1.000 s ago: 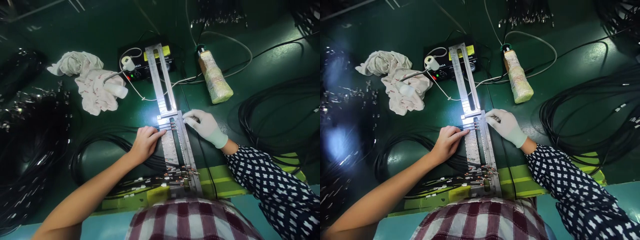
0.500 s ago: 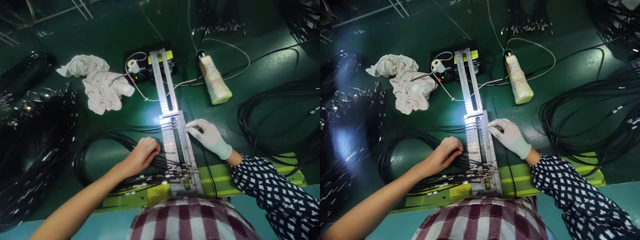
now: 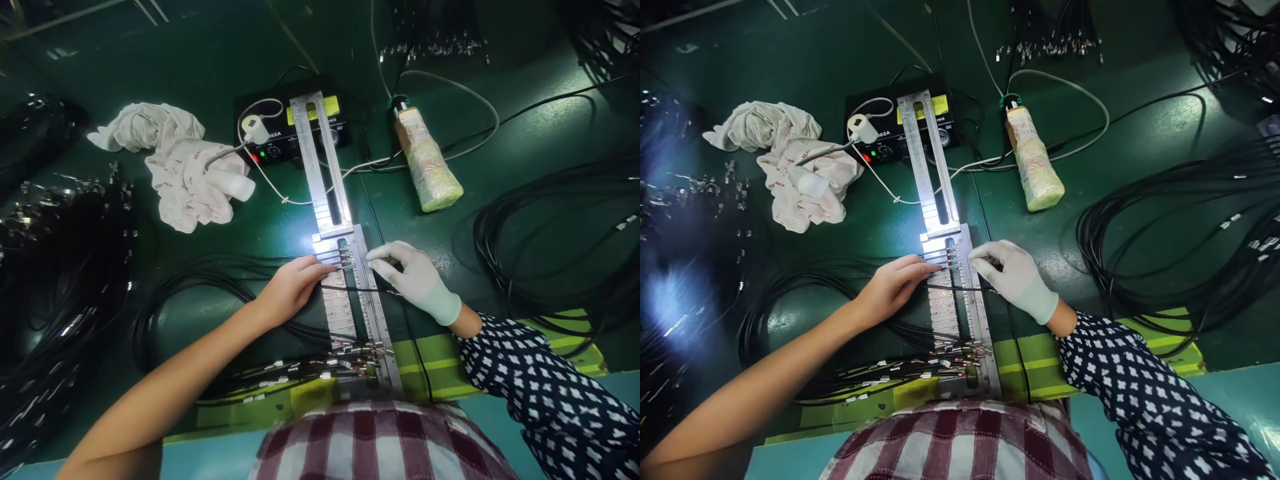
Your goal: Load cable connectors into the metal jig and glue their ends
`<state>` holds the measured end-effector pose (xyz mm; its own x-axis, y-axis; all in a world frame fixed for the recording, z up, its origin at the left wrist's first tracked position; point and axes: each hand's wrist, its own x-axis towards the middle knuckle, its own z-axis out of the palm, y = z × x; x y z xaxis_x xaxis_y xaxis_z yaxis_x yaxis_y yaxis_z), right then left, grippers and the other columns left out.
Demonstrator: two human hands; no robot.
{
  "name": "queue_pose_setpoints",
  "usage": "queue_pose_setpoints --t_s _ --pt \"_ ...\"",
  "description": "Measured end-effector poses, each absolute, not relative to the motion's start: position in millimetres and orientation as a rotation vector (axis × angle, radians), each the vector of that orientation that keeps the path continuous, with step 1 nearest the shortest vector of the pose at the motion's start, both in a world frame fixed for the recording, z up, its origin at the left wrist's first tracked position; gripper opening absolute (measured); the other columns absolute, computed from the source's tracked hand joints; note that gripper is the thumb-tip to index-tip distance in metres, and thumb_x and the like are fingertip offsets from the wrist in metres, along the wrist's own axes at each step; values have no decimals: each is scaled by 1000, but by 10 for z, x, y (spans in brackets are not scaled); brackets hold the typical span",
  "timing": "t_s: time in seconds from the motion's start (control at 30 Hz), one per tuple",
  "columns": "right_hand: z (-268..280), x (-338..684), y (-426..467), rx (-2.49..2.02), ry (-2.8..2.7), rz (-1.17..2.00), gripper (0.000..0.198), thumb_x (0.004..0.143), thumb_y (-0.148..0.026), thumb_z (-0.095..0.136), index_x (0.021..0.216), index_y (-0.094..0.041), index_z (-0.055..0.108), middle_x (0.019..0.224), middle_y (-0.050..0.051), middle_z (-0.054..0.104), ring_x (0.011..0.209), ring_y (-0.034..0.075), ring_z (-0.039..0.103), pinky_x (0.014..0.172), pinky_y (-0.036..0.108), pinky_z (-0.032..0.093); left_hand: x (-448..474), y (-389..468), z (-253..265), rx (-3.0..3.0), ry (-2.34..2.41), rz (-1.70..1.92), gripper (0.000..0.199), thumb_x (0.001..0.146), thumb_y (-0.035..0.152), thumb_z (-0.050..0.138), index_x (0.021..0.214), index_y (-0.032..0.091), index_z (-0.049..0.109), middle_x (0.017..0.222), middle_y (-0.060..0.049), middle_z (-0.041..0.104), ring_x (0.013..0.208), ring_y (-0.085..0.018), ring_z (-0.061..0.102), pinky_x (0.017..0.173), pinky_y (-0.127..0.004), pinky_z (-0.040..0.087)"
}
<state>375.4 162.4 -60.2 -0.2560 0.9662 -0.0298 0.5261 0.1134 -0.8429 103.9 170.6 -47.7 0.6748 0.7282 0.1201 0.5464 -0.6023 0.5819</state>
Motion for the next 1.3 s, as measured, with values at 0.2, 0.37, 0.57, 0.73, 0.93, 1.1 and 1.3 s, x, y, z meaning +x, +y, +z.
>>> queue_pose_setpoints --t_s 0.2,0.37,0.57,0.73,0.93,1.1,1.3 --pt "-599 3762 1618 -1439 -1849 1067 11 93 -29 61 95 -28 72 93 0 71 91 21 63 80 35 48 1078 1730 -453 2460 988 428 27 101 19 43 118 18 63 93 -5 64 84 -13 62 74 -23 51" --pt "-603 3760 1626 -1423 -1861 1058 11 93 -29 61 95 -27 71 91 0 70 88 20 62 79 35 47 1093 1676 -496 2567 996 485 23 100 17 43 114 16 61 95 -7 63 86 -15 58 75 -27 49" --pt "-616 3763 1639 -1420 -1864 1065 11 93 -30 61 96 -28 71 91 0 70 89 20 62 80 35 47 1096 1677 -581 2820 944 493 25 101 17 41 115 16 61 94 -8 64 83 -18 55 71 -30 44" --pt "-618 3767 1635 -1426 -1865 1064 12 93 -30 61 96 -28 72 90 0 70 88 21 62 79 35 47 1080 1687 -627 2727 915 568 29 100 17 41 122 18 61 97 -8 63 86 -18 55 74 -31 44" --pt "-611 3767 1629 -1434 -1857 1069 12 92 -29 61 96 -28 72 91 0 70 88 20 62 79 35 47 1023 1518 -671 2747 1151 537 35 98 14 44 126 24 62 97 -8 58 90 -20 50 77 -35 39" --pt "-626 3773 1628 -1418 -1860 1063 12 93 -30 61 96 -28 72 94 0 71 90 20 63 80 35 47 979 1462 -722 2592 1156 488 42 98 12 39 134 25 58 88 -5 53 80 -17 47 70 -31 37" --pt "-652 3784 1630 -1347 -1844 1040 14 93 -29 60 98 -25 72 95 1 71 85 18 63 76 32 48 986 1424 -624 2549 1097 399 30 100 26 47 128 19 55 101 -8 63 92 -19 55 82 -35 41"
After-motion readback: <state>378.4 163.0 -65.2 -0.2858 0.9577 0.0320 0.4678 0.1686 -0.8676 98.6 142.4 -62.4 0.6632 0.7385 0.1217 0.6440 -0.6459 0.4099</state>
